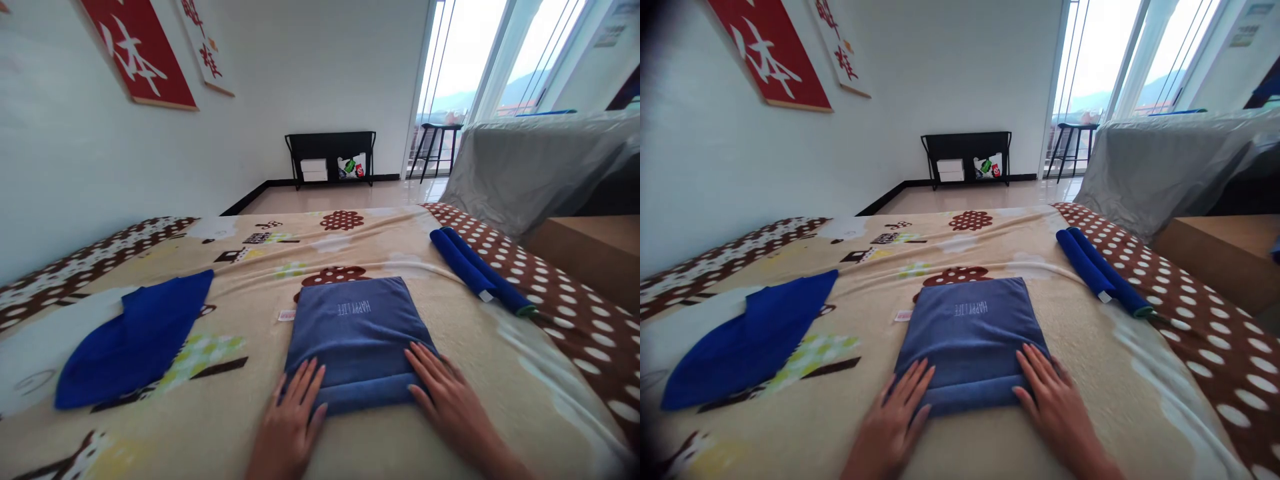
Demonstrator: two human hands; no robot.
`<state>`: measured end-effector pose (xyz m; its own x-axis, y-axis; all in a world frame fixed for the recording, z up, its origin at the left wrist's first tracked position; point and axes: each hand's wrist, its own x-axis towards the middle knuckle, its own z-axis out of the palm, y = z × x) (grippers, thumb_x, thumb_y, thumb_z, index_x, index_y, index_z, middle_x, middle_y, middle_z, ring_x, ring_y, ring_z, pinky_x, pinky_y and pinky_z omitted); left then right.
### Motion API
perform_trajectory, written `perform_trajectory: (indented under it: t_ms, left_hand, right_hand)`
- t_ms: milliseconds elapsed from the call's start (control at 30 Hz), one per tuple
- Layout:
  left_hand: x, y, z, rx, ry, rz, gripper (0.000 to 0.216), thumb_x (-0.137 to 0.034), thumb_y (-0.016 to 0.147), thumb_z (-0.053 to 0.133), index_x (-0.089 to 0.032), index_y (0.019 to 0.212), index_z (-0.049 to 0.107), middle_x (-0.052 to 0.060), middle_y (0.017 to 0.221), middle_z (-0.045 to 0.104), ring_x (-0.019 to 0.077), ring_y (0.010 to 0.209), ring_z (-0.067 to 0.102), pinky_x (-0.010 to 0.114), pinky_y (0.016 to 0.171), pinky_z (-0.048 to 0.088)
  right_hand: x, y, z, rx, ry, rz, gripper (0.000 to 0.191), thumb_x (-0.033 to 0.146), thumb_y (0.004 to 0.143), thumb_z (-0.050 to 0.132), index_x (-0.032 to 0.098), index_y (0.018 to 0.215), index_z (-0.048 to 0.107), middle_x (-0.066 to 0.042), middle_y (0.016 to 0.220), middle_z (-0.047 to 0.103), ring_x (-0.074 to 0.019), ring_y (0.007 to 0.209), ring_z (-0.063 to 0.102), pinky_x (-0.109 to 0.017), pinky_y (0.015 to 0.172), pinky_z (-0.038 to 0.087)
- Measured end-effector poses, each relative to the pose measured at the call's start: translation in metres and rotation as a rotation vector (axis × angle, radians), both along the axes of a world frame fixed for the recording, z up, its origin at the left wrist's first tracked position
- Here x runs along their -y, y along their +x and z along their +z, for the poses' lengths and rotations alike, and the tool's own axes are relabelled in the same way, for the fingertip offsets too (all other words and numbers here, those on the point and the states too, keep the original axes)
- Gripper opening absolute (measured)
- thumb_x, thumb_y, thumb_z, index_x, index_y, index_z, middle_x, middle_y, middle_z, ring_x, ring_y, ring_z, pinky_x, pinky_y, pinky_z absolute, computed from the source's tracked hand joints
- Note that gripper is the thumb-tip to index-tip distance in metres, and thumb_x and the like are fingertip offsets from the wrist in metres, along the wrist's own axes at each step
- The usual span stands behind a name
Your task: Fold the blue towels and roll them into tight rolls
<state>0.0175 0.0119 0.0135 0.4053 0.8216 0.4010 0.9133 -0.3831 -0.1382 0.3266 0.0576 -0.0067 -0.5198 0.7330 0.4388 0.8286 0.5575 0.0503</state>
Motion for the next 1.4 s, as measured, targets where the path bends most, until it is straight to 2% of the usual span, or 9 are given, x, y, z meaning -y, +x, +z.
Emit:
perform_trajectory:
  t_ms: [100, 233, 433, 633, 833, 1000, 1133, 1233, 1400]
  left_hand:
    - [0.014, -0.033, 0.0, 0.001, 0.05, 0.056, 0.06, -0.033, 0.094, 0.051, -0.025, 0.151, 0.034, 0.006, 0.146, 0.054, 0.0191, 0.135, 0.049, 0.039, 0.113, 0.031]
    - [0.033, -0.043, 0.011, -0.017, 0.123, -0.04, 0.054, -0.021, 0.09, 0.053, -0.024, 0.144, 0.046, 0.007, 0.144, 0.056, 0.0192, 0.134, 0.05, 0.037, 0.114, 0.023]
    - [0.032, -0.043, 0.003, 0.057, 0.119, -0.088, 0.049, -0.009, 0.081, 0.051, -0.025, 0.126, 0.062, 0.002, 0.117, 0.072, 0.0155, 0.106, 0.066, 0.029, 0.094, 0.039]
    - [0.008, -0.039, 0.004, 0.22, 0.11, 0.038, 0.037, -0.005, 0.076, 0.049, -0.026, 0.101, 0.065, -0.003, 0.094, 0.074, 0.015, 0.087, 0.068, 0.033, 0.087, 0.037]
    - [0.025, -0.041, 0.01, 0.255, -0.061, 0.066, 0.027, -0.006, 0.072, 0.049, -0.025, 0.086, 0.064, -0.005, 0.077, 0.069, 0.0155, 0.076, 0.065, 0.035, 0.083, 0.035]
    - [0.022, 0.005, 0.005, 0.171, 0.201, 0.284, 0.032, -0.008, 0.078, 0.049, -0.024, 0.099, 0.067, 0.004, 0.097, 0.073, 0.023, 0.09, 0.066, 0.045, 0.089, 0.033]
    - [0.009, 0.047, -0.005, 0.237, 0.285, 0.026, 0.035, -0.01, 0.09, 0.045, -0.021, 0.118, 0.064, 0.004, 0.114, 0.073, 0.0188, 0.108, 0.065, 0.04, 0.101, 0.036]
    - [0.011, 0.027, -0.013, 0.108, 0.185, -0.115, 0.04, -0.017, 0.094, 0.044, -0.017, 0.132, 0.057, 0.003, 0.126, 0.07, 0.0147, 0.119, 0.061, 0.03, 0.105, 0.038]
    - [0.022, -0.006, -0.005, -0.004, 0.181, 0.025, 0.046, -0.026, 0.093, 0.05, -0.016, 0.137, 0.054, 0.006, 0.135, 0.063, 0.02, 0.127, 0.055, 0.042, 0.123, 0.008]
  right_hand:
    - [0.0, 0.044, -0.006, 0.042, 0.027, -0.025, 0.064, 0.047, 0.098, 0.048, 0.02, 0.153, 0.032, -0.007, 0.151, 0.043, -0.0222, 0.14, 0.041, -0.045, 0.112, 0.034]
    - [0.016, 0.066, -0.003, -0.03, 0.092, 0.003, 0.054, 0.033, 0.095, 0.053, 0.023, 0.147, 0.044, -0.007, 0.148, 0.048, -0.0233, 0.136, 0.046, -0.042, 0.109, 0.036]
    - [0.019, 0.064, -0.012, -0.074, 0.09, 0.08, 0.044, 0.016, 0.087, 0.053, 0.025, 0.128, 0.061, -0.003, 0.12, 0.068, -0.0172, 0.11, 0.063, -0.035, 0.098, 0.041]
    - [-0.007, 0.039, 0.003, -0.249, 0.013, 0.03, 0.024, 0.011, 0.082, 0.048, 0.021, 0.095, 0.066, -0.003, 0.092, 0.068, -0.0179, 0.093, 0.062, -0.034, 0.089, 0.043]
    - [0.01, 0.042, 0.015, -0.149, -0.138, -0.049, 0.015, 0.014, 0.08, 0.049, 0.024, 0.081, 0.062, -0.002, 0.082, 0.065, -0.02, 0.084, 0.06, -0.035, 0.079, 0.045]
    - [0.021, 0.014, 0.013, -0.134, 0.077, -0.2, 0.029, 0.013, 0.084, 0.046, 0.018, 0.104, 0.067, -0.009, 0.101, 0.07, -0.0249, 0.094, 0.063, -0.044, 0.089, 0.044]
    - [0.021, -0.02, 0.012, -0.112, 0.198, 0.113, 0.049, 0.006, 0.089, 0.036, 0.017, 0.13, 0.058, -0.006, 0.134, 0.061, -0.0214, 0.123, 0.055, -0.041, 0.102, 0.042]
    - [0.019, -0.003, 0.004, -0.032, 0.119, 0.181, 0.048, 0.016, 0.095, 0.04, 0.017, 0.142, 0.049, -0.002, 0.14, 0.057, -0.0163, 0.127, 0.054, -0.035, 0.105, 0.042]
    - [0.021, 0.014, 0.007, -0.024, 0.152, 0.05, 0.053, 0.033, 0.095, 0.051, 0.013, 0.144, 0.046, -0.007, 0.142, 0.054, -0.0232, 0.132, 0.05, -0.045, 0.115, 0.031]
